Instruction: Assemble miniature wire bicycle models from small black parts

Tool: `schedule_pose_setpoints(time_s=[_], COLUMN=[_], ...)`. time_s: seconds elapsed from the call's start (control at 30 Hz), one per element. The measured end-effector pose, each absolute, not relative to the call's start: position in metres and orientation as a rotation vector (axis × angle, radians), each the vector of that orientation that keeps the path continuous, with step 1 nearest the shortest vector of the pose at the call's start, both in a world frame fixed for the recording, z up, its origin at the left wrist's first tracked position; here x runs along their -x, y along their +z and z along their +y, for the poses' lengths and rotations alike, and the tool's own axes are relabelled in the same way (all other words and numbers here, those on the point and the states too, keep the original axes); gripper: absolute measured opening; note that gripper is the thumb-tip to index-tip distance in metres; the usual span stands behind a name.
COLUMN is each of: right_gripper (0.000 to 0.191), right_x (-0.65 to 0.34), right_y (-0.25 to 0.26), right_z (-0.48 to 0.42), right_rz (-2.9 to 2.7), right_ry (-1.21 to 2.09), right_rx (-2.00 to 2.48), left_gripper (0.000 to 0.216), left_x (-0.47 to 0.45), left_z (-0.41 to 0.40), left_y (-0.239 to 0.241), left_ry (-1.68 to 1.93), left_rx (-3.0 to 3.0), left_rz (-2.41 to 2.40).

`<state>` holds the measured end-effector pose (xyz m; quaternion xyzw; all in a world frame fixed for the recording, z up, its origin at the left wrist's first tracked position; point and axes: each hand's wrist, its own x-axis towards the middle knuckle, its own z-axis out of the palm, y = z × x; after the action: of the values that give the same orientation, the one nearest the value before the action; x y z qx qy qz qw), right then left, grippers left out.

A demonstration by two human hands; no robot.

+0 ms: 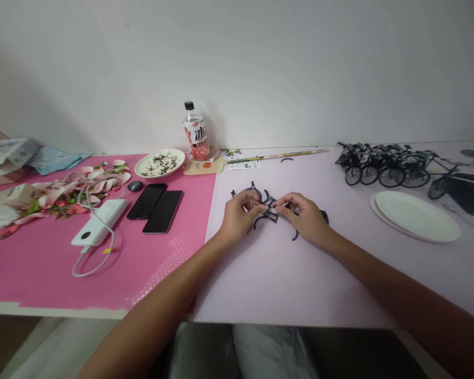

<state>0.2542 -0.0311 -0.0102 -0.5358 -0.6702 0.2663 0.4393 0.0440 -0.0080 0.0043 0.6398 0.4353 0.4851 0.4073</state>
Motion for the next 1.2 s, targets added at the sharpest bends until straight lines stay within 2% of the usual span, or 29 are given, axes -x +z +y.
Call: schedule_pose_setpoints(time_s=[0.3,0.43,0.67,0.8,1.0,1.2], right_gripper=[0.039,0.034,0.039,0.033,0.022,0.024], right_x=[-0.250,-0.249,-0.246,-0.245,-0.245,-0.245], right_y=[-0.009,-0.008,-0.011,-0.010,-0.010,-0.014], right_z=[-0.033,-0.034,-0.032,-0.035,-0.036,-0.035], right_rz=[-1.562,-1.589,-1.430,-1.403,-1.397,-1.406], right_ry=[0.816,0.817,0.942,0.994,0.945,0.914], right_rx=[1.179,1.130,1.121,1.093,1.096,1.101], left_gripper=[0.033,0.037,0.031,0.025,0.023,0.026], left_x=[-0.042,-0.043,-0.043,-0.042,-0.043,-0.044], left_z=[-0.008,-0.008,-0.010,-0.012,-0.012,-0.010], left_y=[0.002,-0.001,-0.001,0.001,-0.003,-0.009], left_ry=[1.168,1.119,1.088,1.080,1.069,1.050], left_rx=[-1.574,-1.566,-1.578,-1.613,-1.615,-1.621], left_rz=[0.990,0.962,0.933,0.938,0.938,0.951])
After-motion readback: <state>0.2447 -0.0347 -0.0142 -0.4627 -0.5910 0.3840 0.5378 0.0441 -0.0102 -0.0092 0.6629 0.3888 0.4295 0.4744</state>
